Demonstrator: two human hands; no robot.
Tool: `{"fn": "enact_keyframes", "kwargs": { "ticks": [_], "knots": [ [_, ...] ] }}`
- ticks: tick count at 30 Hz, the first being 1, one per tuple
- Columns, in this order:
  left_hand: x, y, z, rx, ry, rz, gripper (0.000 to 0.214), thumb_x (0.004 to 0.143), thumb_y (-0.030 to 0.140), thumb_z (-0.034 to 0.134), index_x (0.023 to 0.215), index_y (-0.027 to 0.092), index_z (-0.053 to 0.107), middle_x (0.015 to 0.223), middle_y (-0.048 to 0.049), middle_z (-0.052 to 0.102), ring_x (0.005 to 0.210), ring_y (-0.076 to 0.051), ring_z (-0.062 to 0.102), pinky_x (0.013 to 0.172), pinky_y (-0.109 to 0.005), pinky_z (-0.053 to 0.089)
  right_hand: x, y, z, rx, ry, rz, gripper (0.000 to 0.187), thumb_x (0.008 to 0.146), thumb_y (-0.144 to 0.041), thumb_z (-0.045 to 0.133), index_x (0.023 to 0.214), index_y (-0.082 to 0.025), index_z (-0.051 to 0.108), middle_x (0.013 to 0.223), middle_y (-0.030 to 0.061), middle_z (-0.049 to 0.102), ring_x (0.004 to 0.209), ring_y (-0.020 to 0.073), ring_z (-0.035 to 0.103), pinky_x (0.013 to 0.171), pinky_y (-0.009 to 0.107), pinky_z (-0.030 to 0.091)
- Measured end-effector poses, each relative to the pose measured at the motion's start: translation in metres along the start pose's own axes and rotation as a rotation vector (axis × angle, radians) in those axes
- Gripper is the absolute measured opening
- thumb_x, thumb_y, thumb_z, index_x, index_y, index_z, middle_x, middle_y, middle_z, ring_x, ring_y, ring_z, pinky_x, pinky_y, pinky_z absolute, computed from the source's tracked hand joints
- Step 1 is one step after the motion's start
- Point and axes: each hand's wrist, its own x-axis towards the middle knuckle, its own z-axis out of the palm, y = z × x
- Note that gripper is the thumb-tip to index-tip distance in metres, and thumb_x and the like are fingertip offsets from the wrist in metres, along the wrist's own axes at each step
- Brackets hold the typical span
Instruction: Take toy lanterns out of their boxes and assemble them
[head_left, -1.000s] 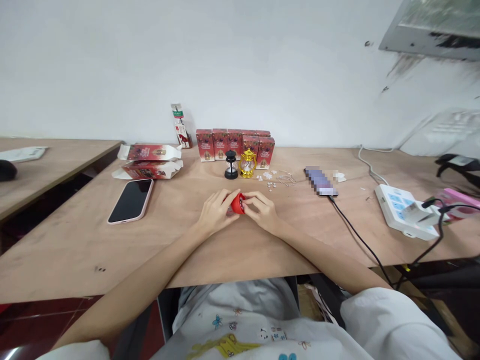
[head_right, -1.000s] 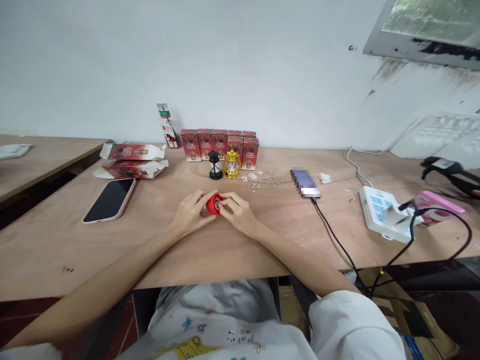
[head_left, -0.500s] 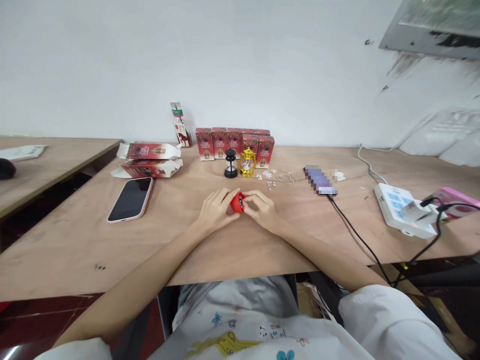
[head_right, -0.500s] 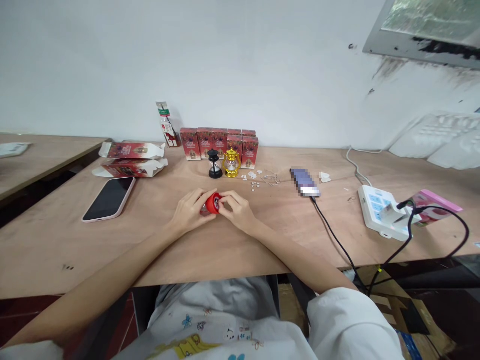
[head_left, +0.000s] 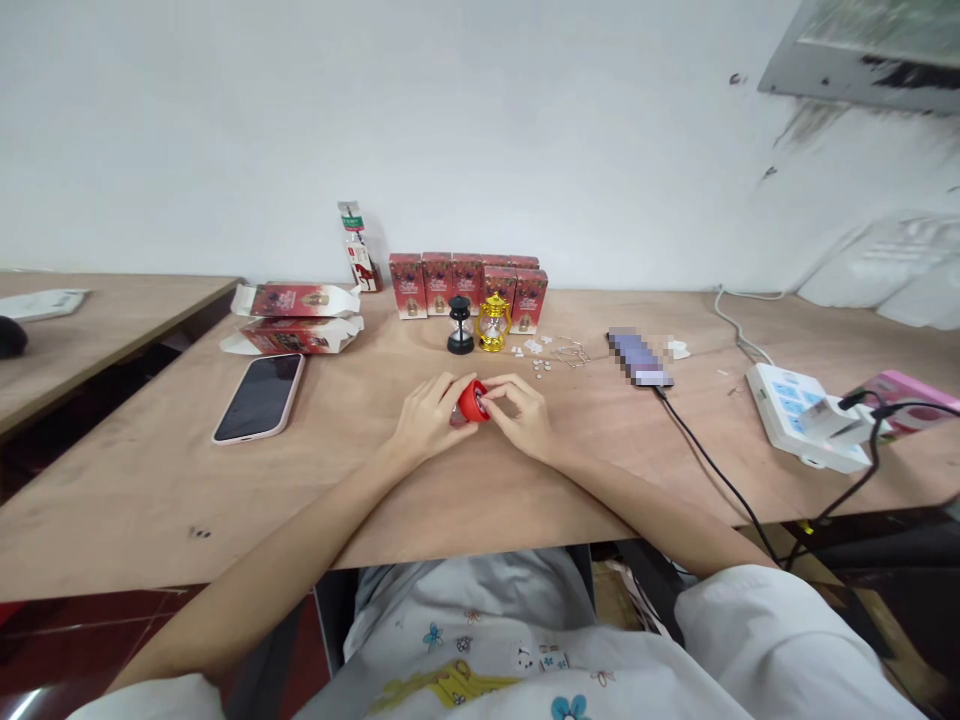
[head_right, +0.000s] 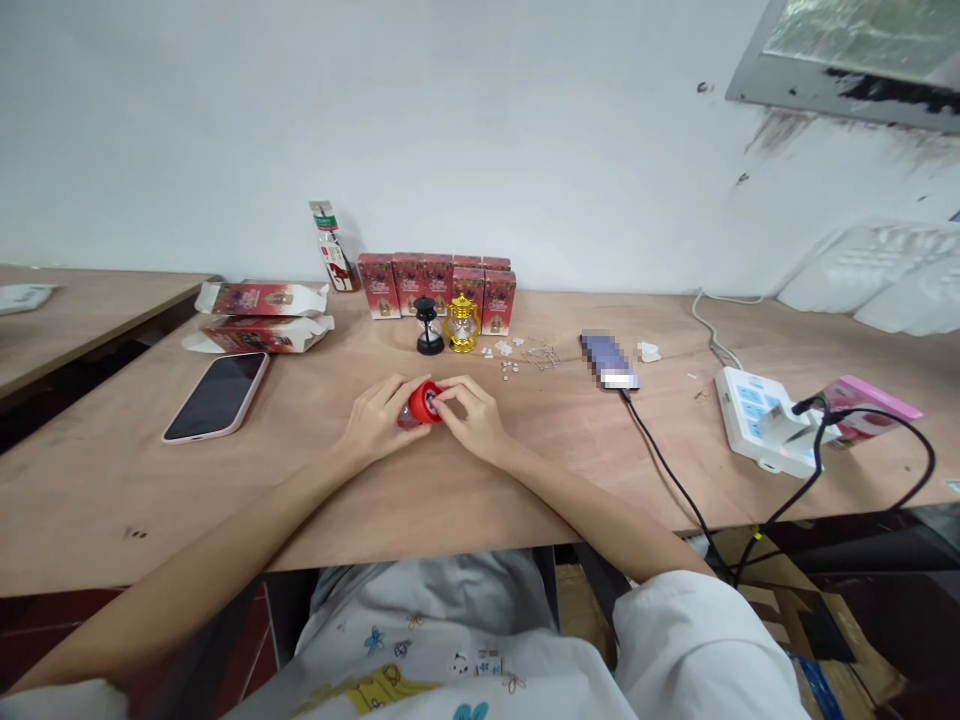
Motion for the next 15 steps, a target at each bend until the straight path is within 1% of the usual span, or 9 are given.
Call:
{"fn": "enact_keyframes", "kwargs": {
  "ticks": [4, 9, 12, 15],
  "knots": [
    [0.0002, -0.0002, 0.0001, 0.017, 0.005, 0.005, 0.053, 0.078, 0.039, 0.061, 0.125, 0.017, 0.048, 0.1, -0.0095, 0.061, 0.089, -0.024, 0.062, 0.077, -0.034, 0.049, -0.0004, 0.0021, -0.0001, -0.018, -0.038, -0.012, 0.008, 0.087, -0.023, 0.052, 0.082, -0.021, 0.059, 0.096, 0.0057, 0.065, 0.093, 0.0159, 0.063, 0.083, 0.032, 0.051],
    [0.0009, 0.0002, -0.0009, 0.0, 0.001, 0.009, 0.052, 0.078, 0.037, 0.061, 0.123, 0.016, 0.049, 0.1, -0.0098, 0.062, 0.088, -0.024, 0.062, 0.076, -0.034, 0.049, 0.0027, 0.0028, -0.0022, 0.017, -0.085, 0.033, 0.008, 0.087, -0.024, 0.052, 0.081, -0.021, 0.057, 0.097, 0.0056, 0.061, 0.093, 0.0153, 0.061, 0.085, 0.032, 0.05],
    [0.0019, 0.0015, -0.0013, -0.035, 0.008, -0.015, 0.051, 0.076, 0.035, 0.062, 0.122, 0.015, 0.05, 0.1, -0.0092, 0.062, 0.089, -0.023, 0.062, 0.076, -0.033, 0.05, 0.0042, 0.0031, -0.0016, 0.097, -0.071, 0.091, 0.009, 0.086, -0.026, 0.054, 0.079, -0.02, 0.057, 0.094, 0.0055, 0.059, 0.089, 0.0146, 0.06, 0.082, 0.031, 0.052],
    [0.0026, 0.0023, -0.001, -0.074, 0.028, -0.054, 0.049, 0.075, 0.032, 0.062, 0.12, 0.016, 0.05, 0.101, -0.008, 0.062, 0.09, -0.022, 0.063, 0.075, -0.031, 0.05, 0.004, 0.0047, 0.001, 0.227, -0.029, 0.186, 0.014, 0.085, -0.031, 0.057, 0.078, -0.02, 0.057, 0.09, 0.0047, 0.058, 0.084, 0.0137, 0.06, 0.076, 0.028, 0.054]
  ]
}}
